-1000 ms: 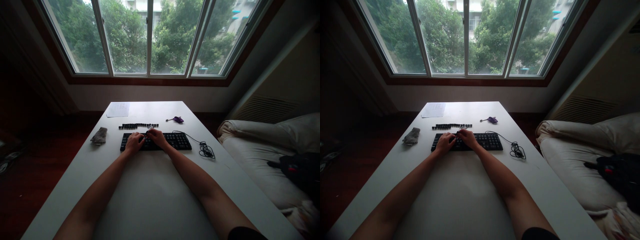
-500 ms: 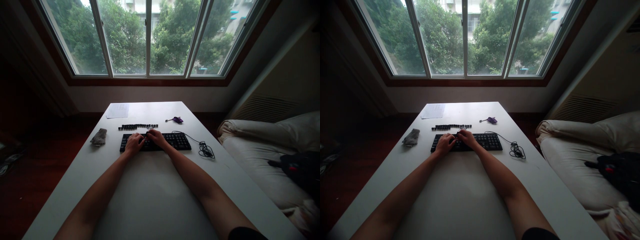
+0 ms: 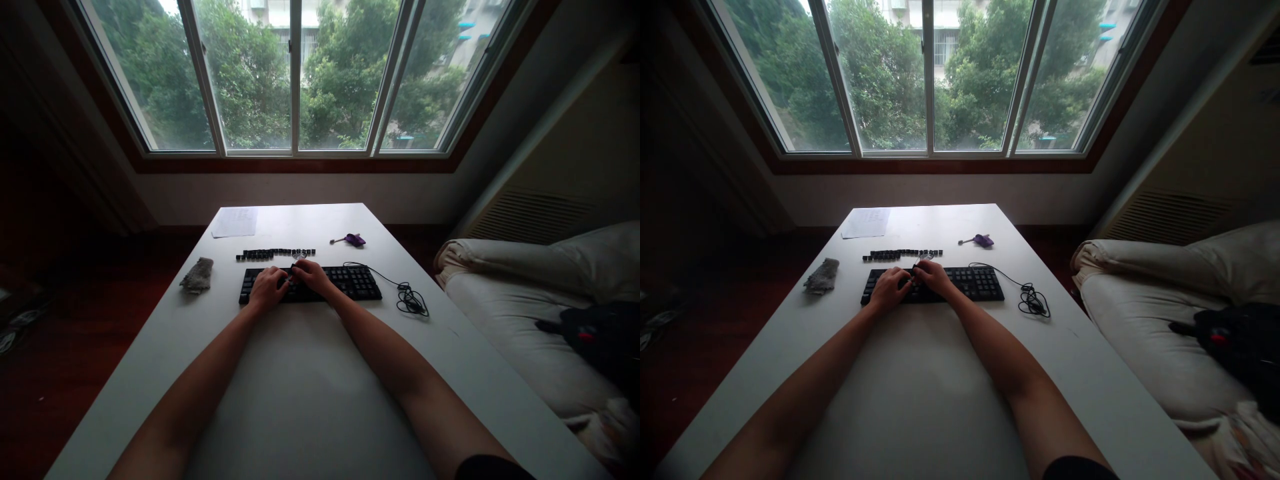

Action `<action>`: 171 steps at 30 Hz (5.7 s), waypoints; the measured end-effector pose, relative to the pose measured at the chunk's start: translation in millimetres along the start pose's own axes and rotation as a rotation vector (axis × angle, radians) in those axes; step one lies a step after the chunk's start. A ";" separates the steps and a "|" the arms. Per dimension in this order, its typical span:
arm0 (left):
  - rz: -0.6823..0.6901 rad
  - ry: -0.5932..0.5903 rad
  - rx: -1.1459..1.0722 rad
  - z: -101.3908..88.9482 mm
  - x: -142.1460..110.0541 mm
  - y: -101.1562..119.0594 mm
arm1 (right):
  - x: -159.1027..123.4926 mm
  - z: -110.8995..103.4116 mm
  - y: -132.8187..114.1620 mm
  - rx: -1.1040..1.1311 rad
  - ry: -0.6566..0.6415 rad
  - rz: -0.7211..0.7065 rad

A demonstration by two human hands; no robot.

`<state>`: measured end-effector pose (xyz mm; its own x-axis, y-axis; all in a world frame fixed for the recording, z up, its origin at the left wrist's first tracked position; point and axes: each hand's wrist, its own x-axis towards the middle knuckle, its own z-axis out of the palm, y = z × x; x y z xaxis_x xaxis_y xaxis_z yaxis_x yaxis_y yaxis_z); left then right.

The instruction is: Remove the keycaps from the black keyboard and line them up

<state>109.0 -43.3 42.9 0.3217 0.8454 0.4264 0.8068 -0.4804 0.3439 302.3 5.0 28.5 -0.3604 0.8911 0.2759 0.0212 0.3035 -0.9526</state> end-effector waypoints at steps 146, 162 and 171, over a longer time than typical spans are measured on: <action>-0.187 -0.103 0.212 15.1 98.2 -107.8 | 2.6 -1.1 0.8 -0.048 0.082 0.034; -0.293 0.018 0.115 5.4 84.2 -114.4 | 4.0 -0.3 6.0 -0.010 0.077 0.035; -0.264 -0.043 0.149 4.6 82.0 -105.0 | 3.7 -0.4 3.8 -0.016 0.080 0.041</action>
<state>53.0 77.5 37.8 0.1089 0.9472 0.3015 0.9281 -0.2055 0.3104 301.4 9.6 26.0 -0.2830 0.9268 0.2468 0.0500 0.2712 -0.9612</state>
